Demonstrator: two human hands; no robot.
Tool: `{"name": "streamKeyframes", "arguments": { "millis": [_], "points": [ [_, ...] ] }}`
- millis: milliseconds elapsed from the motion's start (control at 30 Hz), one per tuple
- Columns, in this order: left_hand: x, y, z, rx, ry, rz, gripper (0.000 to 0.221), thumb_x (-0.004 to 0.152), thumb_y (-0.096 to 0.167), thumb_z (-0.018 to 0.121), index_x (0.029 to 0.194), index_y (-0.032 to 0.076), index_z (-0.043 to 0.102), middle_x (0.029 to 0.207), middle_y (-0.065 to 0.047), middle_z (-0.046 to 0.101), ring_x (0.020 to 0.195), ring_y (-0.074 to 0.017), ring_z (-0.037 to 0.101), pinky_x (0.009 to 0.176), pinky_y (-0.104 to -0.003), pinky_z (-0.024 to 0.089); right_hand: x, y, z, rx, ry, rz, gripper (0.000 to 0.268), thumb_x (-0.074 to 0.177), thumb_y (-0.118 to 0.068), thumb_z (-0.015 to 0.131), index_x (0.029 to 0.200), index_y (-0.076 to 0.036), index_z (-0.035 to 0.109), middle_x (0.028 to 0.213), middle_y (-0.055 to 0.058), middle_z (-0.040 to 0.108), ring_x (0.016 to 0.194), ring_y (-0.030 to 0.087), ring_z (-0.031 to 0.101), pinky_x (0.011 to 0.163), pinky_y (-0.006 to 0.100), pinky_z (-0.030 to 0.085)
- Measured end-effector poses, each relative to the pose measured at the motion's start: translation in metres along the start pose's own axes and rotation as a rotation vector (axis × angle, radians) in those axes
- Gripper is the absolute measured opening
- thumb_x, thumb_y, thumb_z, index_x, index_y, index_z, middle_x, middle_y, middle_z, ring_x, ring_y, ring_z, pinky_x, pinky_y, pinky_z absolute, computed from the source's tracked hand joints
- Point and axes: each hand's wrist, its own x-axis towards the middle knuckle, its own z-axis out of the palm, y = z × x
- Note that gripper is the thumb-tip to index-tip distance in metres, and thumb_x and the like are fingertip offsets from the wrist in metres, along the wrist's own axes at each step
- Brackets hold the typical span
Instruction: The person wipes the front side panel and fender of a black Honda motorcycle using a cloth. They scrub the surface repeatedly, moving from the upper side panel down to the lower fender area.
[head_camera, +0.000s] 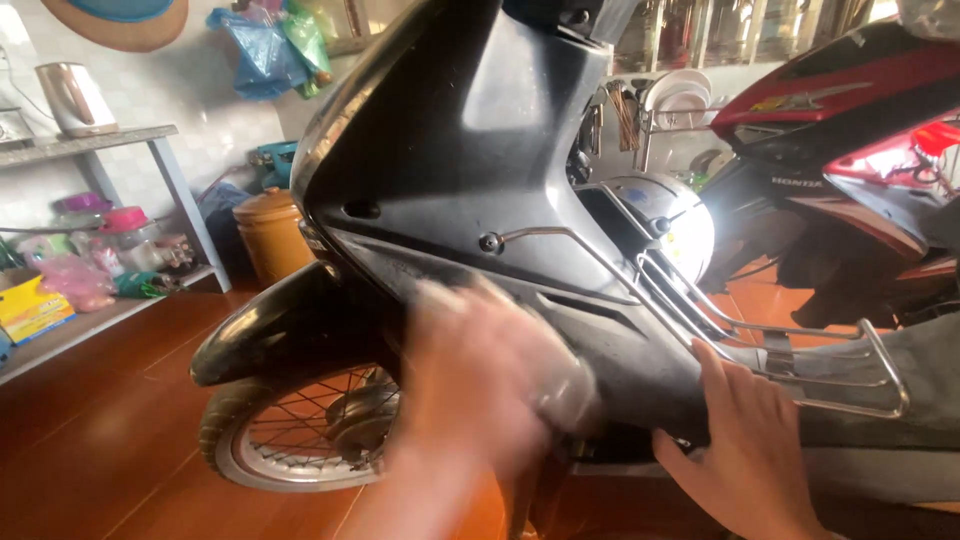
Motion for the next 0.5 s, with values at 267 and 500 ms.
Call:
{"name": "streamKeyframes", "arguments": {
  "millis": [267,500],
  "points": [
    [0.018,-0.055,-0.016,0.177,-0.248,-0.013,0.036,0.082,0.025,0.062,0.112,0.013,0.078,0.124,-0.019,0.071,0.111,-0.0362,0.060,0.096,-0.053,0.048,-0.001,0.003,-0.003,0.044,-0.033,0.005,0.103,0.068,-0.048,0.077,0.159,-0.019,0.039,0.116,-0.001,0.062,0.113,0.028,0.060,0.105,0.049,0.042],
    [0.004,-0.005,-0.012,-0.096,-0.579,0.273,0.055,0.061,0.010,0.068,0.115,0.021,0.075,0.120,-0.007,0.069,0.119,-0.0338,0.058,0.103,-0.058,0.041,-0.002,0.007,0.001,0.020,0.011,-0.044,0.099,0.069,-0.048,0.077,0.157,-0.020,0.041,0.125,-0.003,0.063,0.118,0.026,0.061,0.106,0.047,0.042]
  ]
}}
